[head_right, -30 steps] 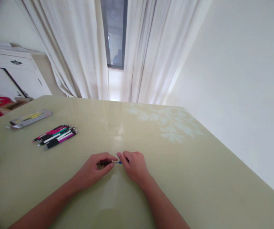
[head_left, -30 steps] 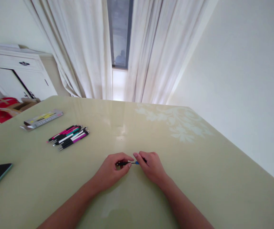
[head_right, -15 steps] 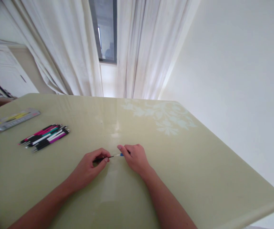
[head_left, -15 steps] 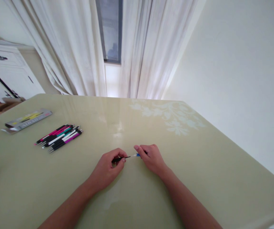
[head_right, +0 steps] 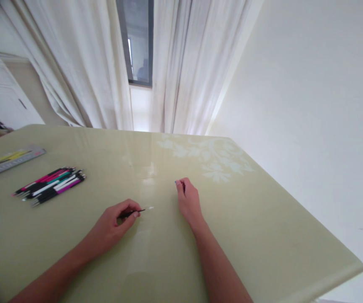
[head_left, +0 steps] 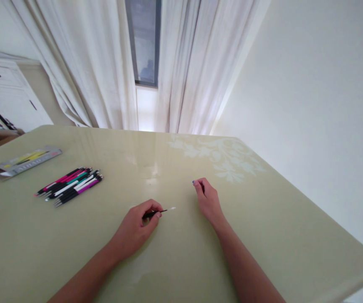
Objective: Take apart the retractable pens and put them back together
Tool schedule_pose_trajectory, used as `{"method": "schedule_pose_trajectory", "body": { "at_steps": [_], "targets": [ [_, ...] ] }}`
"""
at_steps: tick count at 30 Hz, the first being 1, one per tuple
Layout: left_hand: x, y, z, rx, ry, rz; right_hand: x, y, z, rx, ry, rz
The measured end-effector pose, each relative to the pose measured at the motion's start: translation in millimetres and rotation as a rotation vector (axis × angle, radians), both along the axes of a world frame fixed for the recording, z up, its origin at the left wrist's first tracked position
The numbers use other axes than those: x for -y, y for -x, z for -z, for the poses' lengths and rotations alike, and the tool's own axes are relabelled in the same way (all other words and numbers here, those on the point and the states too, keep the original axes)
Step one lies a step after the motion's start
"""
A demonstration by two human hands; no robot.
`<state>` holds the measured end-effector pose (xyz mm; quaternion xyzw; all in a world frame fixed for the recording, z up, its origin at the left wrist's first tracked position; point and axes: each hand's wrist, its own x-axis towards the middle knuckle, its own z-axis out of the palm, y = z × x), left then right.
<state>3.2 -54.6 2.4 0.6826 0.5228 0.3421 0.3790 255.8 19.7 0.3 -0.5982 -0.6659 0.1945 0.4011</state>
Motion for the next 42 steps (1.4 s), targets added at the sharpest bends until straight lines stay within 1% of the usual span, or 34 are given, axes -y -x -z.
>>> {"method": "schedule_pose_trajectory", "body": {
  "at_steps": [3, 5, 7, 10, 11, 12, 15, 18, 21, 25, 27, 29, 31, 34, 36, 39, 42],
  "targets": [
    [0.2, 0.6, 1.7, 0.002, -0.001, -0.002, -6.9, -14.0, 5.2, 0.034, 0.019, 0.070],
    [0.2, 0.3, 1.8, 0.016, -0.002, -0.011, -9.2, -18.1, 7.1, 0.033, 0.042, 0.061],
    [0.1, -0.7, 1.1, 0.042, -0.001, -0.035, -8.6, -15.5, 7.3, -0.046, 0.059, -0.020],
    [-0.5, -2.6, -0.3, 0.082, -0.009, -0.077, -0.1, -0.5, 2.8, -0.238, 0.091, -0.227],
    [-0.8, -3.1, -0.6, 0.086, -0.019, -0.088, 4.7, 5.7, -0.2, -0.264, 0.099, -0.286],
    [-1.0, -3.4, -0.8, 0.084, -0.034, -0.096, 10.1, 11.9, -3.9, -0.254, 0.100, -0.327],
    [-1.3, -4.1, -1.1, 0.061, -0.076, -0.116, 25.4, 26.1, -17.2, -0.113, 0.087, -0.425],
    [-0.8, -4.4, -1.6, 0.046, -0.089, -0.130, 33.0, 32.0, -26.7, -0.038, 0.084, -0.512],
    [-0.4, -4.4, -2.5, 0.029, -0.102, -0.133, 33.5, 32.8, -27.6, -0.018, 0.093, -0.523],
    [0.5, -4.6, -3.1, -0.018, -0.121, -0.107, 33.1, 33.8, -21.4, -0.012, 0.092, -0.486],
    [1.4, -5.4, -2.1, -0.047, -0.149, -0.092, 34.3, 35.6, -18.1, -0.013, 0.089, -0.496],
    [2.3, -6.7, 0.3, -0.084, -0.200, -0.052, 36.5, 38.3, -15.6, -0.017, 0.087, -0.528],
    [2.7, -8.1, 4.2, -0.126, -0.254, 0.017, 38.9, 41.3, -14.1, -0.020, 0.081, -0.549],
    [2.2, -9.0, 10.0, -0.161, -0.293, 0.082, 41.3, 44.4, -14.2, -0.026, 0.077, -0.528],
    [2.0, -8.6, 11.2, -0.151, -0.291, 0.060, 41.4, 44.6, -15.0, -0.048, 0.083, -0.493],
    [3.6, -7.4, 8.1, -0.137, -0.269, 0.006, 40.4, 44.2, -15.9, -0.094, 0.105, -0.464],
    [6.6, -6.9, 3.9, -0.149, -0.279, 0.013, 41.1, 46.2, -15.4, -0.122, 0.146, -0.478]
  ]
}}
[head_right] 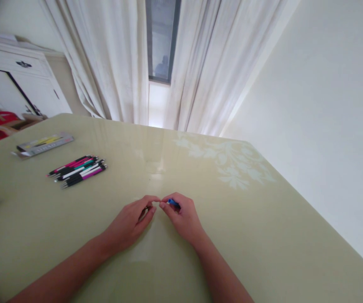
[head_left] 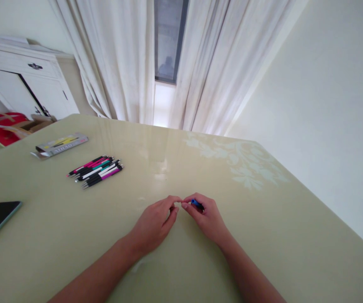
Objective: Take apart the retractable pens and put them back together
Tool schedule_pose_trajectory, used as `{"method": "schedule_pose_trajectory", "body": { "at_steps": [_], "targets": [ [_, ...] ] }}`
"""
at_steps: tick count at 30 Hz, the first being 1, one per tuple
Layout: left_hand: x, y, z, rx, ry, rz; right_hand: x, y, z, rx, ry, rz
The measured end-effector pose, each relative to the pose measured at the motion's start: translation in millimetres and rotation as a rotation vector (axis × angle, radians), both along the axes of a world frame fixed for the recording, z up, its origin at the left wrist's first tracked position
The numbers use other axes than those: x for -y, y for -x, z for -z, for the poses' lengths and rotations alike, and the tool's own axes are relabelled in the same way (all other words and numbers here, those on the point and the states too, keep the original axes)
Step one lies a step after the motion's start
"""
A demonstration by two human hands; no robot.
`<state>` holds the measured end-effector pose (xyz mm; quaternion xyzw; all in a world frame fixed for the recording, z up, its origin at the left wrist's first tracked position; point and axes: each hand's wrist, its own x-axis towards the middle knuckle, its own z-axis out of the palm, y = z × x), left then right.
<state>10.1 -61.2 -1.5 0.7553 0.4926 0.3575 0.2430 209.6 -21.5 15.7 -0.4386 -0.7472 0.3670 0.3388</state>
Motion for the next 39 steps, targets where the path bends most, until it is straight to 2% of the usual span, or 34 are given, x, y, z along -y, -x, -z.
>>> {"method": "schedule_pose_trajectory", "body": {
  "at_steps": [10, 16, 26, 33, 36, 39],
  "targets": [
    [-1.7, 2.8, -2.8, 0.158, -0.205, -0.013, 4.9, 7.6, -2.0, -0.022, 0.090, -0.126],
    [-1.5, 3.7, -2.5, 0.231, -0.259, -0.016, 10.3, 10.6, -1.4, 0.118, -0.010, -0.206],
    [-1.5, 7.2, 3.4, 0.198, -0.226, 0.084, 9.4, 7.8, -2.0, 0.089, -0.022, -0.248],
    [-0.1, 5.2, 9.3, 0.085, -0.256, 0.049, 10.6, 9.2, -4.2, -0.008, 0.036, -0.256],
    [1.3, 3.4, 6.2, 0.035, -0.191, -0.017, 0.5, 0.7, -4.7, -0.035, -0.012, -0.153],
    [2.9, 2.5, 1.2, 0.006, -0.127, -0.011, -19.5, -19.7, 4.2, -0.010, -0.113, 0.152]
  ]
}}
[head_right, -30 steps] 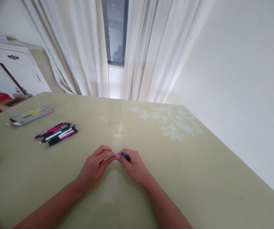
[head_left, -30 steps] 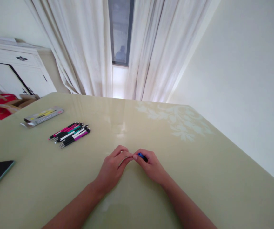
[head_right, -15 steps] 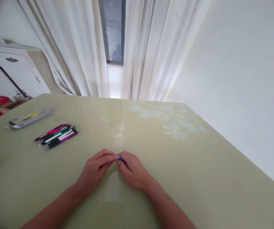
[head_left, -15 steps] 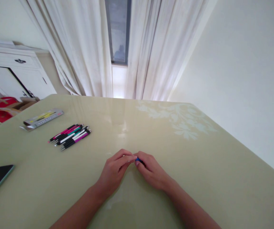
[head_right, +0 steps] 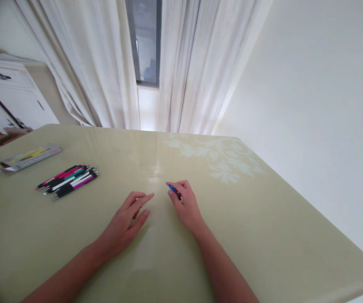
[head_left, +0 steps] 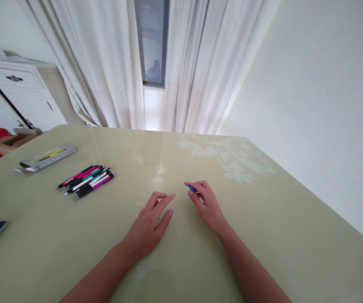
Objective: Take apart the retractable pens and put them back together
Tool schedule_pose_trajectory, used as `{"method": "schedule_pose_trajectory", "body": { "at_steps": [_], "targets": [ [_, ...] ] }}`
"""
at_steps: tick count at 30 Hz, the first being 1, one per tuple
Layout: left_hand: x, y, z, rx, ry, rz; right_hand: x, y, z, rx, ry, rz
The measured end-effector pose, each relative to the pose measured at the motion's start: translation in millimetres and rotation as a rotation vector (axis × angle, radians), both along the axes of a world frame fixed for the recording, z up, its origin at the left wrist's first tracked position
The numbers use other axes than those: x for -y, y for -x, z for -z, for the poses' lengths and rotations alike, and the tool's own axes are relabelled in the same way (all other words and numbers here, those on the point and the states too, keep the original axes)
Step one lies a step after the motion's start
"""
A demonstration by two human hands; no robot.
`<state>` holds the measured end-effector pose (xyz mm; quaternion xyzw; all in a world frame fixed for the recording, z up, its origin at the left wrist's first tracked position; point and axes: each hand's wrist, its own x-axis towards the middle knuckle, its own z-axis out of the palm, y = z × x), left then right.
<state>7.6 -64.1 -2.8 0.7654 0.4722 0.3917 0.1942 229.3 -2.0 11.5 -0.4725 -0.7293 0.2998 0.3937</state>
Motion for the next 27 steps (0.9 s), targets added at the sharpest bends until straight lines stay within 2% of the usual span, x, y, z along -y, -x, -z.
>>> {"method": "schedule_pose_trajectory", "body": {
  "at_steps": [3, 5, 11, 15, 17, 19, 24, 27],
  "targets": [
    [0.9, -0.8, -2.8, -0.015, 0.028, 0.068, -18.3, -22.2, 14.4, 0.064, -0.039, 0.267],
    [0.7, -1.8, -2.5, -0.045, 0.043, 0.086, -24.8, -31.3, 22.0, 0.125, -0.047, 0.347],
    [-2.1, -4.6, 4.8, -0.176, 0.081, 0.084, -27.1, -35.4, 28.4, 0.226, 0.008, 0.382],
    [-1.6, -4.6, 5.0, -0.228, 0.147, 0.019, -25.0, -32.0, 23.8, 0.240, -0.080, 0.378],
    [-0.4, -4.8, 1.6, -0.253, 0.148, 0.000, -19.3, -25.2, 16.2, 0.207, -0.118, 0.348],
    [0.8, -5.5, -2.7, -0.256, 0.117, -0.008, -9.1, -14.2, 6.4, 0.152, -0.125, 0.248],
    [2.0, -7.0, -6.4, -0.249, 0.088, -0.024, 21.8, 18.7, -7.2, 0.091, -0.010, -0.217],
    [0.6, -6.4, -1.8, -0.235, 0.071, -0.028, 25.9, 26.7, -3.8, 0.099, 0.016, -0.241]
  ]
}}
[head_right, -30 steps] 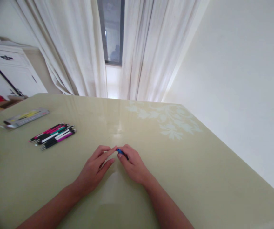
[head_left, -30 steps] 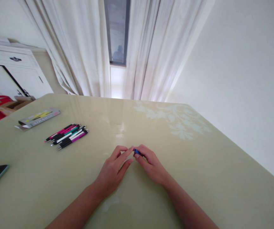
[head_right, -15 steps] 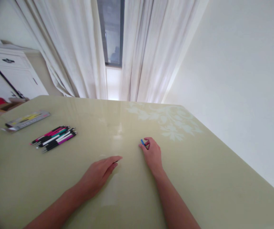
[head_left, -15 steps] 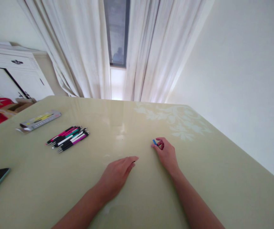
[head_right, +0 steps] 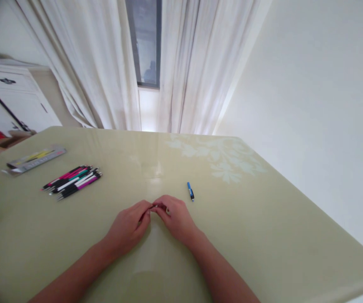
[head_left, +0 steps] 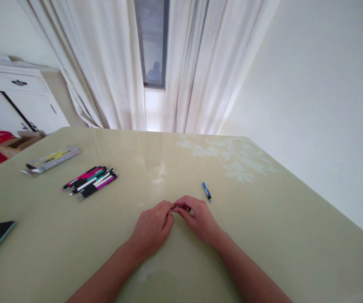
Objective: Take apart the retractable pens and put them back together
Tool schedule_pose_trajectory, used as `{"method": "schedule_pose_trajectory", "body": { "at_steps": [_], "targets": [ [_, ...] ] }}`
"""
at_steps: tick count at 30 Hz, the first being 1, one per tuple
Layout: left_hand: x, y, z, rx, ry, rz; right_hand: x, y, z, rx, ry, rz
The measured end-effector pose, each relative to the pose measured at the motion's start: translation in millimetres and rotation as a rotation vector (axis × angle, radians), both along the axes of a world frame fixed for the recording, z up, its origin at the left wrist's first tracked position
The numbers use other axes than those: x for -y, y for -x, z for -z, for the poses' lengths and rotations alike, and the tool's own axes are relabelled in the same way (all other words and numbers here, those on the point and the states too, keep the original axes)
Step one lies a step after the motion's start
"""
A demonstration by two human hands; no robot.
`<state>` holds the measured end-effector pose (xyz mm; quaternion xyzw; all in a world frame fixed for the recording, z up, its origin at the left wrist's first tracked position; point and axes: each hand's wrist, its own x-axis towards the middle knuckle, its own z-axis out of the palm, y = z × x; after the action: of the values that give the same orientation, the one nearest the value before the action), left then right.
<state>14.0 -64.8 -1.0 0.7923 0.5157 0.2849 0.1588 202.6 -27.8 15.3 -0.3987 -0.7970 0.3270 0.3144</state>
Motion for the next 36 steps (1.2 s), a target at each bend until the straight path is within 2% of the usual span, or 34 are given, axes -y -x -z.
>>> {"method": "schedule_pose_trajectory", "body": {
  "at_steps": [7, 10, 14, 18, 22, 27, 36],
  "targets": [
    [-6.6, 3.8, 6.4, 0.147, 0.042, -0.100, -13.1, -13.4, -2.6, -0.017, -0.074, 0.164],
    [-6.8, 5.0, 3.3, 0.182, 0.065, -0.146, -14.1, -14.7, -2.2, -0.016, -0.108, 0.164],
    [-6.4, 6.1, -0.8, 0.214, 0.083, -0.240, -17.3, -20.1, 2.4, 0.087, -0.214, 0.151],
    [-7.8, 9.2, 1.4, 0.333, 0.075, -0.342, -24.1, -31.1, 4.7, 0.161, -0.235, 0.241],
    [-9.7, 10.7, 9.0, 0.367, 0.024, -0.267, -26.2, -33.8, 5.1, 0.223, -0.160, 0.341],
    [-11.9, 12.5, 19.3, 0.206, -0.093, -0.166, -20.6, -26.4, 5.8, 0.340, -0.084, 0.419],
    [-15.4, 17.1, 25.6, 0.152, -0.162, -0.109, -14.6, -14.0, 10.5, 0.365, -0.086, 0.365]
  ]
}}
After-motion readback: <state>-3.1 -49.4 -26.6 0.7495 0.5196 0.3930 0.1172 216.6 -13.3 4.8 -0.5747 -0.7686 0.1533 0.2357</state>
